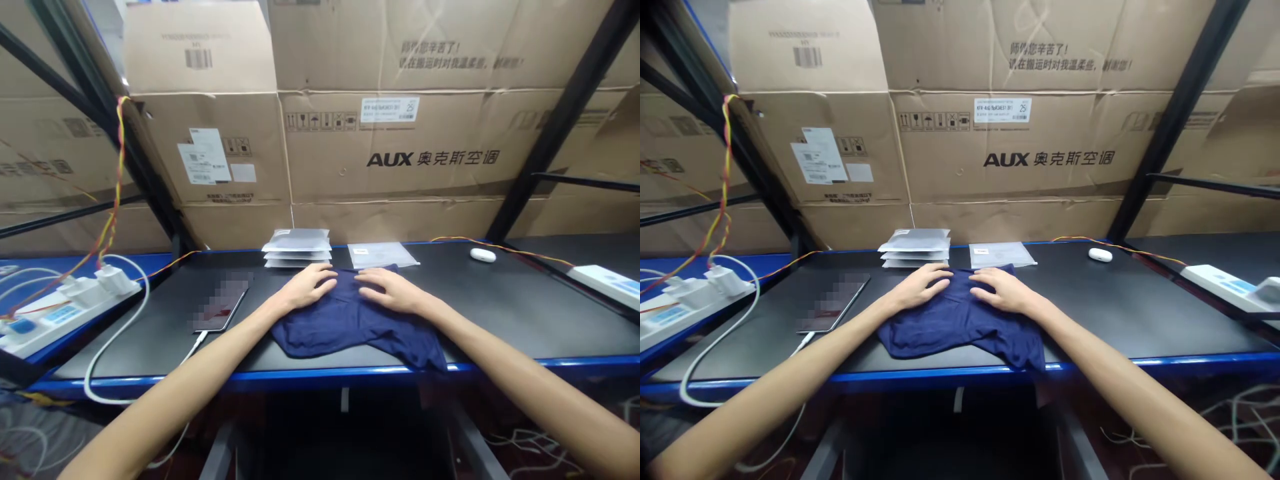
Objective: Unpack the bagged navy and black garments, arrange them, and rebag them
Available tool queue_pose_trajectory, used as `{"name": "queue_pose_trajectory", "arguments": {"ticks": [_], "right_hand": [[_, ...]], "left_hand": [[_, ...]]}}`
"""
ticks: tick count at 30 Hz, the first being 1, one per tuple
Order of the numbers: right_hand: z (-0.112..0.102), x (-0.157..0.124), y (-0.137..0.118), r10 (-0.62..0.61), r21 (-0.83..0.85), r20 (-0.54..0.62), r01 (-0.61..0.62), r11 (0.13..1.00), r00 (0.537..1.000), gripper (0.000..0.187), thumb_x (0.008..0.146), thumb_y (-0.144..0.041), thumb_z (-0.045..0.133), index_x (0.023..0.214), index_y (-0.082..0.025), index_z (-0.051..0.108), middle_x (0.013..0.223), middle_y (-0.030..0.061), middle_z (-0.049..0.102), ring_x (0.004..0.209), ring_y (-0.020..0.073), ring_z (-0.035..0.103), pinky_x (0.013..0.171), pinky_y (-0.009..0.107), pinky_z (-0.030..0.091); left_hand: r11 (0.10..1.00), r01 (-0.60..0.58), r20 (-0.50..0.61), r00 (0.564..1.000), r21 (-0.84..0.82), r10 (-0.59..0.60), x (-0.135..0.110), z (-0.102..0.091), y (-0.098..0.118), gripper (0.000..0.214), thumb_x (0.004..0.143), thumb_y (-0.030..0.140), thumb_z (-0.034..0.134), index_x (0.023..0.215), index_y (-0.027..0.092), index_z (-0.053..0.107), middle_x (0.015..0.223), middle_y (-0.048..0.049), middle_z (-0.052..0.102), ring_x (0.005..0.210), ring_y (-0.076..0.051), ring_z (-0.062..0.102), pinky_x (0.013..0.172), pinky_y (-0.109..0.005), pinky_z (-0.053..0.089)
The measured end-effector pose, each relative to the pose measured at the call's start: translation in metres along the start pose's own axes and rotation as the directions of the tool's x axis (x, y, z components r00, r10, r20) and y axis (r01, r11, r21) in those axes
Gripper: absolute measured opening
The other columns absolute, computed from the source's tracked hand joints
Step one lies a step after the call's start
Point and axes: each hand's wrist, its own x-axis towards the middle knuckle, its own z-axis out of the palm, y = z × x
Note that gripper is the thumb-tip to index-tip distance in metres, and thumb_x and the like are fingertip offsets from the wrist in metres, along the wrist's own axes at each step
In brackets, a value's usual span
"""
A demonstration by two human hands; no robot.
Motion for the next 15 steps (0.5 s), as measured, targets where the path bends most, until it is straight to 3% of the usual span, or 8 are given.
{"name": "queue_pose_trajectory", "arguments": {"ticks": [3, 5, 9, 15], "right_hand": [[-0.005, 0.003, 0.020, 0.056, -0.106, -0.208, -0.080, 0.991, 0.976, 0.032, 0.097, -0.037, 0.047, 0.111, -0.021, 0.071, 0.106, 0.0104, 0.072, 0.103, 0.0264, 0.065, 0.096, 0.044, 0.051], [-0.008, 0.001, 0.036, 0.116, -0.202, -0.294, -0.180, 0.963, 0.949, 0.027, 0.095, -0.031, 0.049, 0.103, -0.020, 0.072, 0.100, 0.0111, 0.071, 0.097, 0.0267, 0.065, 0.091, 0.043, 0.053], [-0.010, -0.004, 0.055, 0.195, -0.283, -0.230, -0.257, 0.924, 0.954, 0.019, 0.088, -0.026, 0.056, 0.097, -0.020, 0.072, 0.102, 0.0119, 0.068, 0.095, 0.0265, 0.064, 0.088, 0.040, 0.053], [-0.009, -0.003, 0.050, 0.177, -0.260, -0.187, -0.222, 0.940, 0.966, 0.013, 0.085, -0.019, 0.054, 0.083, -0.022, 0.066, 0.089, 0.0085, 0.069, 0.089, 0.0248, 0.063, 0.083, 0.037, 0.051]], "left_hand": [[0.984, 0.146, -0.125, 0.983, 0.101, -0.133, 0.005, 0.001, -0.007, 0.035, 0.098, 0.034, 0.047, 0.121, 0.017, 0.067, 0.118, -0.0116, 0.064, 0.112, -0.024, 0.059, 0.100, -0.039, 0.050], [0.965, 0.209, -0.122, 0.974, 0.158, -0.190, 0.006, 0.002, -0.013, 0.035, 0.096, 0.036, 0.049, 0.118, 0.017, 0.068, 0.108, -0.0108, 0.064, 0.104, -0.025, 0.060, 0.093, -0.039, 0.052], [0.964, 0.224, -0.087, 0.973, 0.140, -0.214, 0.006, 0.004, -0.021, 0.032, 0.093, 0.038, 0.055, 0.113, 0.018, 0.069, 0.101, -0.0088, 0.064, 0.097, -0.024, 0.061, 0.088, -0.036, 0.052], [0.977, 0.202, -0.127, 0.969, -0.072, -0.210, 0.008, 0.003, -0.019, 0.016, 0.082, 0.023, 0.061, 0.096, 0.019, 0.066, 0.094, -0.0028, 0.069, 0.089, -0.020, 0.064, 0.082, -0.033, 0.052]]}}
